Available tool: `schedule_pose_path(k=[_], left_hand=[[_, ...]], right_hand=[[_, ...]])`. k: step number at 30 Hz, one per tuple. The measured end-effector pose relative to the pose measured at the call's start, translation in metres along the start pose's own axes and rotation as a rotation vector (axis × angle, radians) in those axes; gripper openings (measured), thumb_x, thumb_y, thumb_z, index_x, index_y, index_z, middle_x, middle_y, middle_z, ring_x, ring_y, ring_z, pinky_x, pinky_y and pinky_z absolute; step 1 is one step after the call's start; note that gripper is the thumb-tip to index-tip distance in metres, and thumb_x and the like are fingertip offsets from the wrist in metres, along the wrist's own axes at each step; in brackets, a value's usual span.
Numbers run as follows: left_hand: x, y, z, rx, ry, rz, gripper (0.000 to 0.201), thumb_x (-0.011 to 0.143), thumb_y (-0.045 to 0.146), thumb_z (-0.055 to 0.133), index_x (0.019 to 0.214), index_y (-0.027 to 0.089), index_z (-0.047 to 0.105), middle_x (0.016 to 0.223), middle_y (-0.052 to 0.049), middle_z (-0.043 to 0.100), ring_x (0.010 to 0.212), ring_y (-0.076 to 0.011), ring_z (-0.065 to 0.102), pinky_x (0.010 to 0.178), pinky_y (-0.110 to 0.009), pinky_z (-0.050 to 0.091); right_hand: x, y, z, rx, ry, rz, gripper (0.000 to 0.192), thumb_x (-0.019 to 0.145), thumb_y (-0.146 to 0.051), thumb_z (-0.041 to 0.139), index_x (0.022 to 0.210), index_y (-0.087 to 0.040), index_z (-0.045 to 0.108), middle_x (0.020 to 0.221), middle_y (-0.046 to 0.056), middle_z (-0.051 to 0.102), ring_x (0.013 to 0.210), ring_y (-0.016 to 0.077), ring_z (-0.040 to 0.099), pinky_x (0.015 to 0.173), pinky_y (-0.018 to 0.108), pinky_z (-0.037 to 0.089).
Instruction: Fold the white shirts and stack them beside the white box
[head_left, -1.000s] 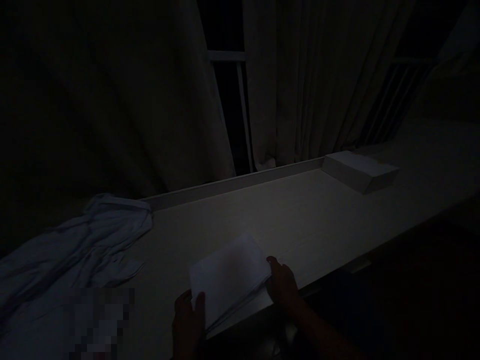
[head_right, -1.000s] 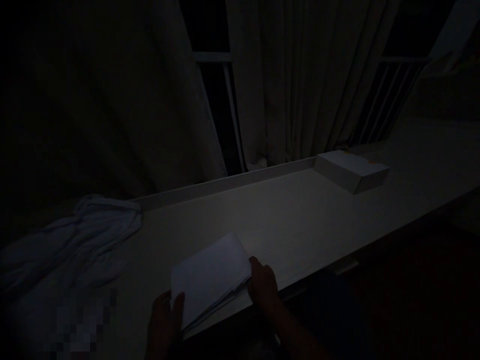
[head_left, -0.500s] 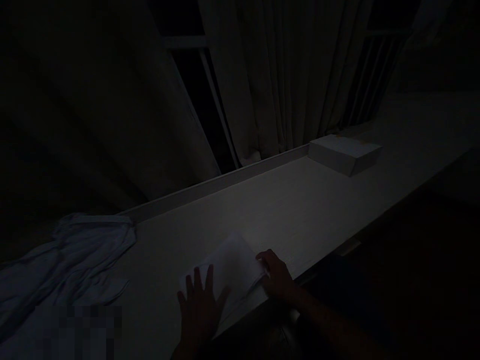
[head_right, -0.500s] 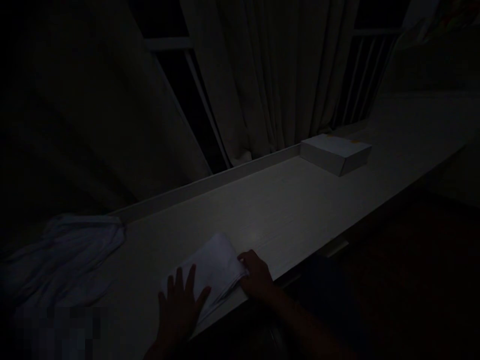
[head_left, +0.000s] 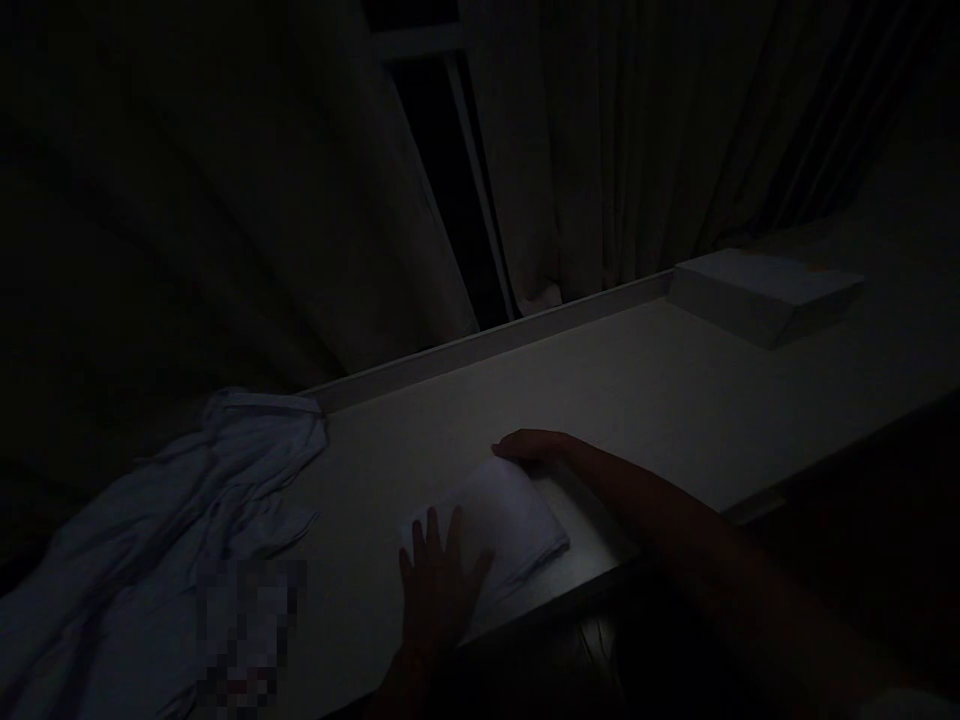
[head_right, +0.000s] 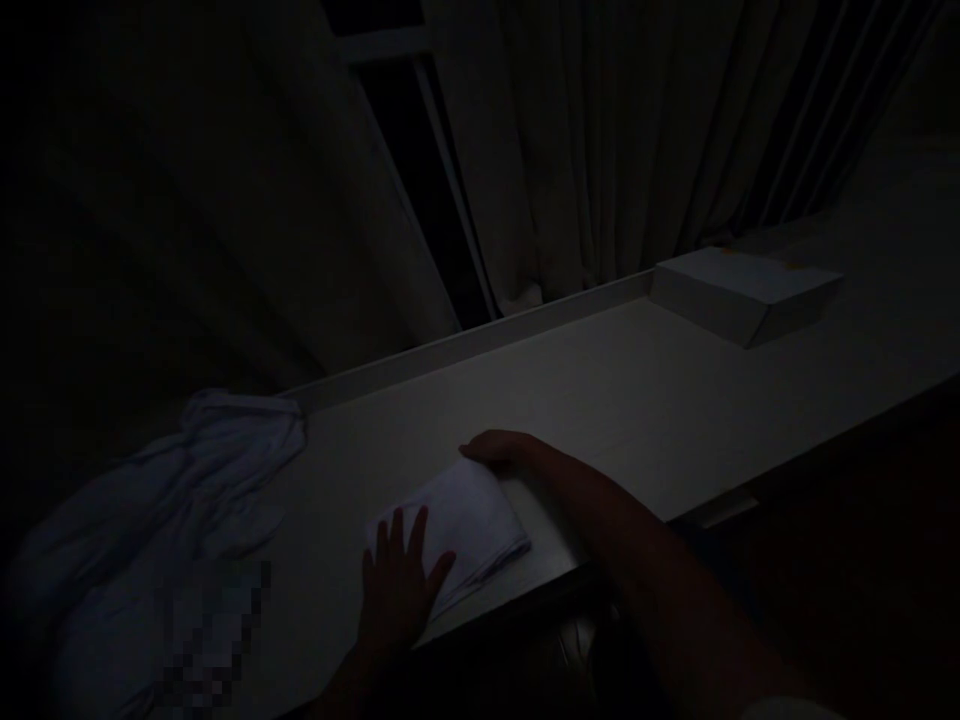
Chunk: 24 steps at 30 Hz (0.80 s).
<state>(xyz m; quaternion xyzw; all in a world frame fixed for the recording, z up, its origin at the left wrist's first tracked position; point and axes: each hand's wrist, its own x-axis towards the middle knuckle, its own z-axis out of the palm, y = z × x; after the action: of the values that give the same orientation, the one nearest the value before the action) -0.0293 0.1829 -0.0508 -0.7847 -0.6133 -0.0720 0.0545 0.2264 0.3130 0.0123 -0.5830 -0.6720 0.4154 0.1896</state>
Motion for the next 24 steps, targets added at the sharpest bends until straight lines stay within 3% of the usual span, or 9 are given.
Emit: schedule_pose_path(k=[4,9,15,17,21,24], left_hand=[[0.000,-0.002,0.003,0.000,-0.024,0.000,0.076,0.091,0.064,0.036,0.155,0.027,0.020,0.164,-0.015,0.012,0.150,-0.0392,0.007,0.112,-0.064,0.022],[-0.001,-0.003,0.004,0.017,-0.009,0.005,0.076,0.091,0.064,0.036,0.155,0.028,0.017,0.164,-0.013,0.011,0.150,-0.0371,0.008,0.114,-0.062,0.021],[-0.001,-0.005,0.008,0.013,-0.002,0.006,0.080,0.088,0.067,0.038,0.155,0.028,0.018,0.164,-0.013,0.012,0.150,-0.0378,0.008,0.113,-0.063,0.021],[0.000,-0.006,0.010,0.016,0.003,0.008,0.081,0.088,0.068,0.037,0.155,0.028,0.019,0.164,-0.013,0.011,0.150,-0.0383,0.008,0.113,-0.063,0.020],[0.001,-0.007,0.012,0.028,0.014,0.022,0.083,0.087,0.070,0.036,0.155,0.026,0.019,0.164,-0.015,0.012,0.150,-0.0388,0.008,0.113,-0.063,0.019],[0.000,-0.008,0.014,0.032,0.007,0.032,0.085,0.086,0.071,0.036,0.156,0.026,0.018,0.164,-0.015,0.011,0.150,-0.0393,0.007,0.113,-0.064,0.020]], right_hand=[[0.022,0.003,-0.001,-0.163,-0.132,0.038,0.061,0.090,-0.067,0.050,0.073,-0.011,0.069,0.067,0.008,0.067,0.062,0.0168,0.062,0.064,0.027,0.047],[0.032,0.007,0.017,-0.313,-0.009,0.031,0.058,0.098,-0.056,0.040,0.091,-0.009,0.072,0.108,0.021,0.070,0.100,0.0258,0.065,0.084,0.031,0.045],[0.016,-0.006,0.020,-0.387,0.114,0.075,0.057,0.098,-0.056,0.039,0.120,-0.010,0.064,0.119,0.021,0.067,0.106,0.0292,0.065,0.086,0.036,0.048],[0.000,-0.018,0.030,-0.425,0.205,0.046,0.060,0.098,-0.055,0.038,0.134,-0.009,0.053,0.133,0.022,0.058,0.120,0.0314,0.057,0.096,0.041,0.044],[-0.038,-0.027,0.075,-0.555,0.431,-0.166,0.079,0.096,-0.061,0.037,0.149,-0.002,0.034,0.157,0.024,0.027,0.147,0.0361,0.018,0.118,0.049,0.018],[-0.056,-0.009,0.106,-0.548,0.419,-0.147,0.087,0.095,-0.066,0.032,0.152,0.000,0.028,0.160,0.021,0.018,0.149,0.0353,0.008,0.120,0.050,0.012]])
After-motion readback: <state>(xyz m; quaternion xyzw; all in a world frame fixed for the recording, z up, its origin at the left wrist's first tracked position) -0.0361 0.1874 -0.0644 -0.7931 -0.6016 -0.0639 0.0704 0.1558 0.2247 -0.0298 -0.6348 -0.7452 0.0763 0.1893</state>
